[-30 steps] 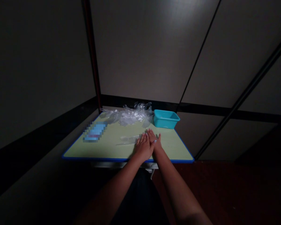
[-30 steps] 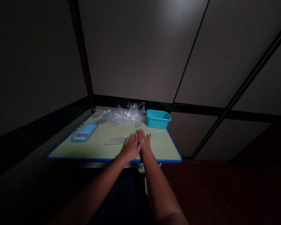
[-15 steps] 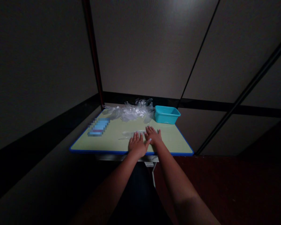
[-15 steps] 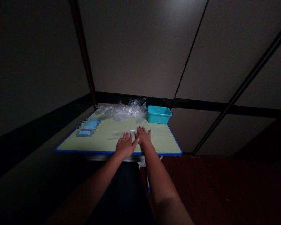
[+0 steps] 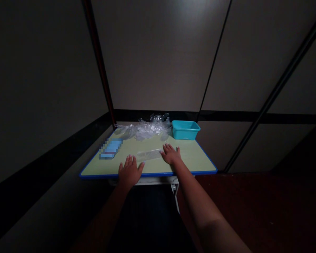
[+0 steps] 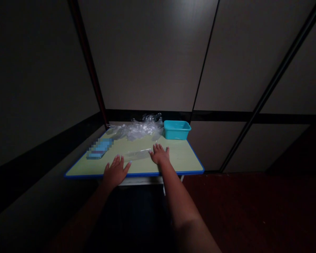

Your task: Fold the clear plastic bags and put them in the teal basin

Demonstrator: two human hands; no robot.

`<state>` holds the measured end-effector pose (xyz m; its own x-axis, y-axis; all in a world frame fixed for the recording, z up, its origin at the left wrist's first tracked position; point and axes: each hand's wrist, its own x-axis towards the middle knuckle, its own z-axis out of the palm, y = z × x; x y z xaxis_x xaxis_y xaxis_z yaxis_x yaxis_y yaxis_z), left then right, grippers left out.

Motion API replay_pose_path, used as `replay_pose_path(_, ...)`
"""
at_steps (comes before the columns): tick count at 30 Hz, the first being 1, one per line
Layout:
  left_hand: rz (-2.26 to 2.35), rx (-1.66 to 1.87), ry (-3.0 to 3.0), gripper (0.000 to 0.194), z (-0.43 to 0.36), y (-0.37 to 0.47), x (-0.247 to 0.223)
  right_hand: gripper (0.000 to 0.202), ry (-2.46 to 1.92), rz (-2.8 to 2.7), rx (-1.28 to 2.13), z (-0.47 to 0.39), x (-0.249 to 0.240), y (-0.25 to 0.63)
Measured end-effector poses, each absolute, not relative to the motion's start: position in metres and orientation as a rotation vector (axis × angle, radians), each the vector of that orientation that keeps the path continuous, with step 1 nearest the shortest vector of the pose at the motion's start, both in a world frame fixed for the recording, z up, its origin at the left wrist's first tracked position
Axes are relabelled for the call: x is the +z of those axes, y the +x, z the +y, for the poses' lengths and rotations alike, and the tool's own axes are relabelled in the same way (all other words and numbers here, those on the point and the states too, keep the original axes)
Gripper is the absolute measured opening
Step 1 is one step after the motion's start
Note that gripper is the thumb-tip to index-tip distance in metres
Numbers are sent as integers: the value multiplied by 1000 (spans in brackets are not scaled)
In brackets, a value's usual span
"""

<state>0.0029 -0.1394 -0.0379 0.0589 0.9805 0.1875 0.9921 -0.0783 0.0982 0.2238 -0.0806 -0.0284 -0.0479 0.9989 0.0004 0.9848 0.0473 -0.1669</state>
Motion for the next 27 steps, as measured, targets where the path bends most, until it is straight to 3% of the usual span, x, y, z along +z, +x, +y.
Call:
replay_pose_path(7, -2117, -387, -2153, 72, -145, 22, -34, 63, -2099, -2188, 191, -81, -27, 221)
replay_pose_path(16, -1746, -424, -2762, 72, -132, 112, -15, 58, -2114, -2247, 177, -79, -29, 227)
replay_pose_path(27, -1951, -370, -2626, 72, -99, 85, -33, 62, -2107, -2215, 191, -80, -26, 224)
